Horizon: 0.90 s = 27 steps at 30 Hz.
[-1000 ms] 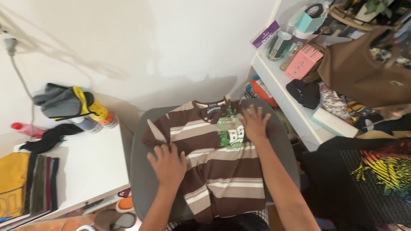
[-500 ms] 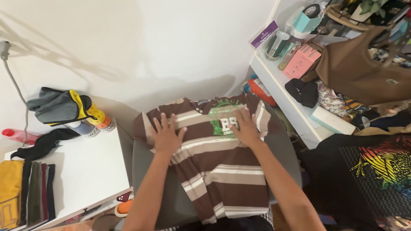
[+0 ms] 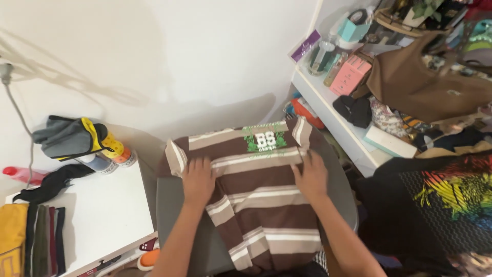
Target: The recorder is folding a brown striped polo shirt on a grey flat surface.
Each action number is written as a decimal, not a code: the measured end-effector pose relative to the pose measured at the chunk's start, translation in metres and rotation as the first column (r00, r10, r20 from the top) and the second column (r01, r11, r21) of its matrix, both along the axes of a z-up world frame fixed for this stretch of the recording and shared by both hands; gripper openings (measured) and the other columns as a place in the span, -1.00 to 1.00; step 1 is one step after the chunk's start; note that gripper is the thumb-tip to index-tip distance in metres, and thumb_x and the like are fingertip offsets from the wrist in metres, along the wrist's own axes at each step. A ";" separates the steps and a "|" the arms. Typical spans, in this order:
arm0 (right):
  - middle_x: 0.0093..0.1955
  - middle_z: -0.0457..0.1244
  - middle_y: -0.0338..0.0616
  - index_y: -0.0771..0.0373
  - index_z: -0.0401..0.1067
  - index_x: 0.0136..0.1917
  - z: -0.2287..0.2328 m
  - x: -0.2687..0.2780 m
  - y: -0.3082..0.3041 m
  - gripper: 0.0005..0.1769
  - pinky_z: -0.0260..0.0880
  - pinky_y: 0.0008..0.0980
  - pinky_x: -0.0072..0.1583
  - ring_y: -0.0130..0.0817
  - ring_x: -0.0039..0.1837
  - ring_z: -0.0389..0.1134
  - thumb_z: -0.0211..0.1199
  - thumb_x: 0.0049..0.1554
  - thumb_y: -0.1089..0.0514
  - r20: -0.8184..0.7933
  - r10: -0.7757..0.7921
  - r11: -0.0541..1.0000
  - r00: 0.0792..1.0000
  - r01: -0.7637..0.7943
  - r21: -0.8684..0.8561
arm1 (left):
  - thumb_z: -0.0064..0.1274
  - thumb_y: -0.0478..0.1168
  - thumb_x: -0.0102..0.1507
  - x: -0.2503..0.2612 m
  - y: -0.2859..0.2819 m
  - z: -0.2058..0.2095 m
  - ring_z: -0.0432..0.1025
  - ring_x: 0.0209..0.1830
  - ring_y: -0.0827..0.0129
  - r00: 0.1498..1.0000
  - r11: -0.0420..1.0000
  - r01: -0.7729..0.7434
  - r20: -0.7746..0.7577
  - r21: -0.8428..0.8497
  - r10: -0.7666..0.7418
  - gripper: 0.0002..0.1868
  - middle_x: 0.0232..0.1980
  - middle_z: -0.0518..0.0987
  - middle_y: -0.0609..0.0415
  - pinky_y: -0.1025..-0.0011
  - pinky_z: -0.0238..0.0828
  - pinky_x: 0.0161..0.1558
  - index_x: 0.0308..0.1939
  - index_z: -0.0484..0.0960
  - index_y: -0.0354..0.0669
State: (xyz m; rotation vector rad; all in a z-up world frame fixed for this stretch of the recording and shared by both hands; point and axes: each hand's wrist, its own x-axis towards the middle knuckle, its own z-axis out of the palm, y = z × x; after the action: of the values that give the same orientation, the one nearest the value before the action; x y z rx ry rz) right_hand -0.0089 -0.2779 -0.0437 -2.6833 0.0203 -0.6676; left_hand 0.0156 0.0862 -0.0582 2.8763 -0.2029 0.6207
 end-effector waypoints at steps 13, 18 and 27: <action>0.22 0.34 -0.14 0.13 0.43 0.20 -0.017 -0.027 -0.024 -0.60 0.33 -0.32 0.26 -0.34 0.25 0.36 0.29 0.11 0.00 -0.211 0.359 0.034 0.909 0.213 0.976 | 0.06 -0.13 0.42 -0.089 -0.009 -0.048 0.32 -0.23 0.26 0.963 -0.415 -0.230 -0.266 -0.880 0.032 -0.74 -0.05 0.50 0.11 0.11 0.17 -0.29 0.07 0.53 -0.24; 0.19 0.39 0.10 0.37 0.42 0.27 -0.038 -0.038 -0.064 -0.44 0.45 -0.16 0.24 -0.17 0.17 0.47 0.36 0.03 0.10 -0.381 0.683 0.051 0.623 0.480 0.876 | 0.25 -0.21 0.20 -0.112 0.023 -0.031 0.62 -0.05 0.12 0.692 -0.204 -0.661 -0.482 -0.722 -0.537 -0.64 0.00 0.69 -0.20 0.15 0.57 0.05 0.03 0.65 -0.29; 0.28 0.39 -0.09 0.18 0.39 0.37 -0.007 -0.052 -0.065 -0.37 0.34 -0.35 0.25 -0.34 0.27 0.40 0.35 0.02 0.14 -0.437 0.532 0.385 0.725 0.253 0.888 | 0.22 -0.04 0.23 -0.089 0.045 -0.015 0.44 0.29 0.22 0.646 0.063 -0.692 -0.655 -0.719 -0.392 -0.43 0.21 0.64 -0.02 0.17 0.27 0.30 0.26 0.55 -0.23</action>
State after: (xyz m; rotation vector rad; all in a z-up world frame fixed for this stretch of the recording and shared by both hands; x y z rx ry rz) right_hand -0.0611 -0.3426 -0.0511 -1.5686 0.2556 0.4160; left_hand -0.0731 0.1315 -0.0734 1.3703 0.5712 -0.4549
